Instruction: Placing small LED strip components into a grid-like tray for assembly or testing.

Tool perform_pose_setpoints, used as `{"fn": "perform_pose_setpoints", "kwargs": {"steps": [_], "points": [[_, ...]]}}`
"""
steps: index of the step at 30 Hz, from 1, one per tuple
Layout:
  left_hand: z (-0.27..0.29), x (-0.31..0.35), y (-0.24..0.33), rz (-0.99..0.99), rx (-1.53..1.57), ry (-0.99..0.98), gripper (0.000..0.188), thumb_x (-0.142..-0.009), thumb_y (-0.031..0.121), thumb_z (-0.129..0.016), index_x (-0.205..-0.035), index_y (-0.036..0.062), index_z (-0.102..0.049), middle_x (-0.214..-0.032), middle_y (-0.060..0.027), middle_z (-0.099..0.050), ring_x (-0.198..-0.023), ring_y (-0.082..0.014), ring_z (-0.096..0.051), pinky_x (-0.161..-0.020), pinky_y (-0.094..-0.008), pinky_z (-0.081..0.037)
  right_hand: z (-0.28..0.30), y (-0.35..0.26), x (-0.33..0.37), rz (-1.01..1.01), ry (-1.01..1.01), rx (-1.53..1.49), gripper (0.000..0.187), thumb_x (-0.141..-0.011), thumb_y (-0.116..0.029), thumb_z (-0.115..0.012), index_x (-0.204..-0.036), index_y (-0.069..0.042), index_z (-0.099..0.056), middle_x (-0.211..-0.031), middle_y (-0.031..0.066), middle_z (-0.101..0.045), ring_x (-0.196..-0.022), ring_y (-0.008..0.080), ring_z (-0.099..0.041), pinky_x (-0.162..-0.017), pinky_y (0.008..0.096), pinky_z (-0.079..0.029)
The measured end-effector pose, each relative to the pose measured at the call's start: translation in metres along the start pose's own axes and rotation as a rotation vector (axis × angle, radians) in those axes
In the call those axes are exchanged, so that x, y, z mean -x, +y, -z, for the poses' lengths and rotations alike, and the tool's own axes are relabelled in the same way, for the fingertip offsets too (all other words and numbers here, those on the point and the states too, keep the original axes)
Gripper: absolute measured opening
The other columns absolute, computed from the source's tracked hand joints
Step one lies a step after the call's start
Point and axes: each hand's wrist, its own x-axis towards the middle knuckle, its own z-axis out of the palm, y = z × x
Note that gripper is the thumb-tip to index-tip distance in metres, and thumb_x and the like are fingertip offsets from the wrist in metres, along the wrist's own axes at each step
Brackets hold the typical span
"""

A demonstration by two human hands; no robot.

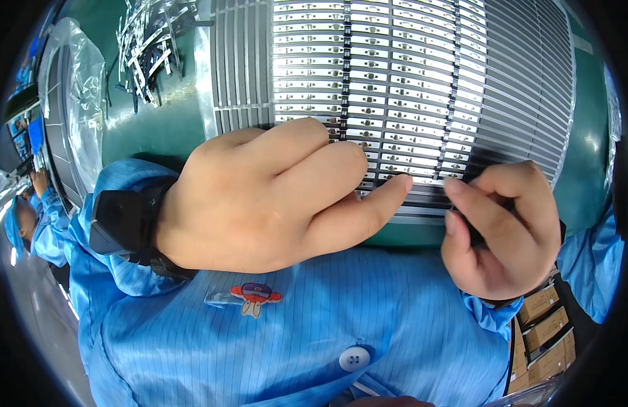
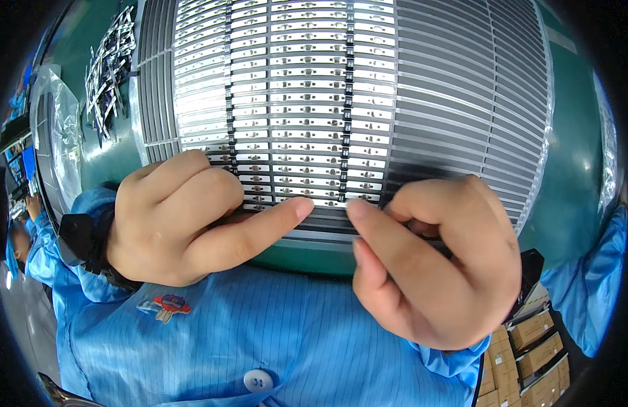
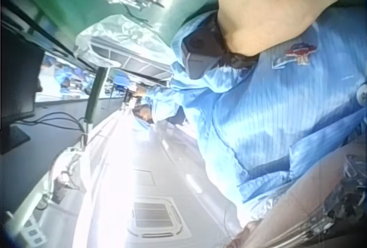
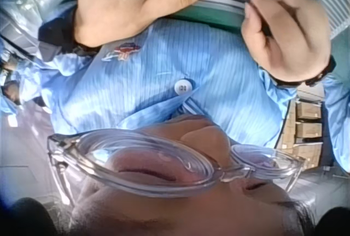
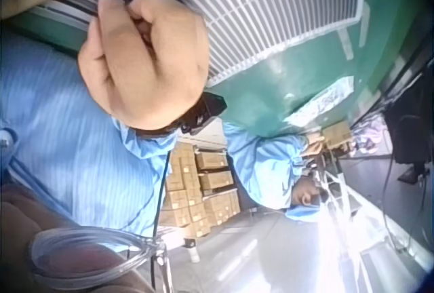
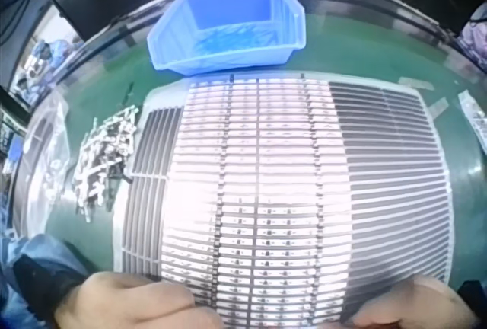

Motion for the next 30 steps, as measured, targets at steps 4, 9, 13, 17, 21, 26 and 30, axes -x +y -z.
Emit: {"fn": "perform_pose_setpoints", "kwargs": {"steps": [4,9,13,17,21,26,30], "points": [[0.004,-0.006,0.007,0.059,0.034,-0.046,0.058,-0.065,0.017,-0.071,-0.123,0.0201,-0.077,-0.078,-0.0003,-0.038,-0.062,-0.013,-0.043,-0.047,-0.0243,-0.042,-0.006,0.003,0.004,0.03,0.01,0.157,0.027,-0.07,0.006,-0.071,-0.097,0.004,-0.075,-0.087,0.011,-0.059,-0.063,0.0173,-0.051,-0.054,0.0282,-0.038],[0.005,-0.007,0.009,0.101,0.08,-0.065,0.054,-0.068,0.012,-0.071,-0.121,0.0152,-0.077,-0.077,-0.0014,-0.043,-0.063,-0.0157,-0.049,-0.051,-0.0276,-0.045,-0.001,0.002,0.01,-0.037,0.174,0.048,0.026,-0.063,0.005,-0.073,-0.088,0.003,-0.073,-0.083,0.0114,-0.061,-0.064,0.0209,-0.056,-0.055,0.0299,-0.044],[0.001,-0.002,0.007,0.085,0.128,-0.009,0.05,-0.068,0.007,-0.073,-0.118,0.0088,-0.074,-0.079,-0.0033,-0.049,-0.064,-0.0194,-0.054,-0.052,-0.0303,-0.046,0.002,0.002,0.01,-0.101,0.149,-0.038,0.025,-0.065,0.008,-0.07,-0.09,0.004,-0.071,-0.084,0.0152,-0.062,-0.068,0.0249,-0.06,-0.06,0.0316,-0.048],[0.004,-0.003,0.005,0.079,0.2,-0.016,0.048,-0.067,0.0,-0.076,-0.113,0.002,-0.067,-0.084,-0.0074,-0.057,-0.067,-0.0247,-0.058,-0.054,-0.0343,-0.048,-0.004,0.002,0.009,-0.102,0.149,0.008,0.022,-0.064,0.008,-0.072,-0.086,0.003,-0.07,-0.085,0.0141,-0.062,-0.071,0.0255,-0.061,-0.062,0.0327,-0.048],[0.005,-0.003,0.004,0.083,0.227,-0.009,0.048,-0.066,-0.001,-0.077,-0.112,0.0015,-0.066,-0.086,-0.0093,-0.059,-0.069,-0.0265,-0.06,-0.055,-0.0356,-0.049,-0.008,0.003,0.007,-0.08,0.164,0.041,0.021,-0.064,0.008,-0.073,-0.084,0.002,-0.071,-0.085,0.0131,-0.062,-0.071,0.0255,-0.061,-0.062,0.0335,-0.048],[0.001,-0.003,0.005,0.075,0.219,0.017,0.048,-0.067,-0.001,-0.077,-0.113,0.0013,-0.067,-0.085,-0.0087,-0.057,-0.068,-0.0255,-0.058,-0.055,-0.035,-0.048,-0.007,0.004,0.009,-0.073,0.171,0.042,0.02,-0.065,0.007,-0.074,-0.084,0.002,-0.07,-0.085,0.0126,-0.063,-0.07,0.0258,-0.061,-0.062,0.0342,-0.048],[0.007,-0.007,0.004,0.047,0.171,-0.051,0.051,-0.068,-0.001,-0.076,-0.118,0.0025,-0.07,-0.08,-0.0065,-0.052,-0.065,-0.023,-0.055,-0.054,-0.0344,-0.046,-0.006,0.004,0.008,-0.094,0.167,0.02,0.021,-0.065,0.008,-0.075,-0.085,0.001,-0.07,-0.086,0.0127,-0.063,-0.07,0.0258,-0.061,-0.062,0.0345,-0.048]]}}
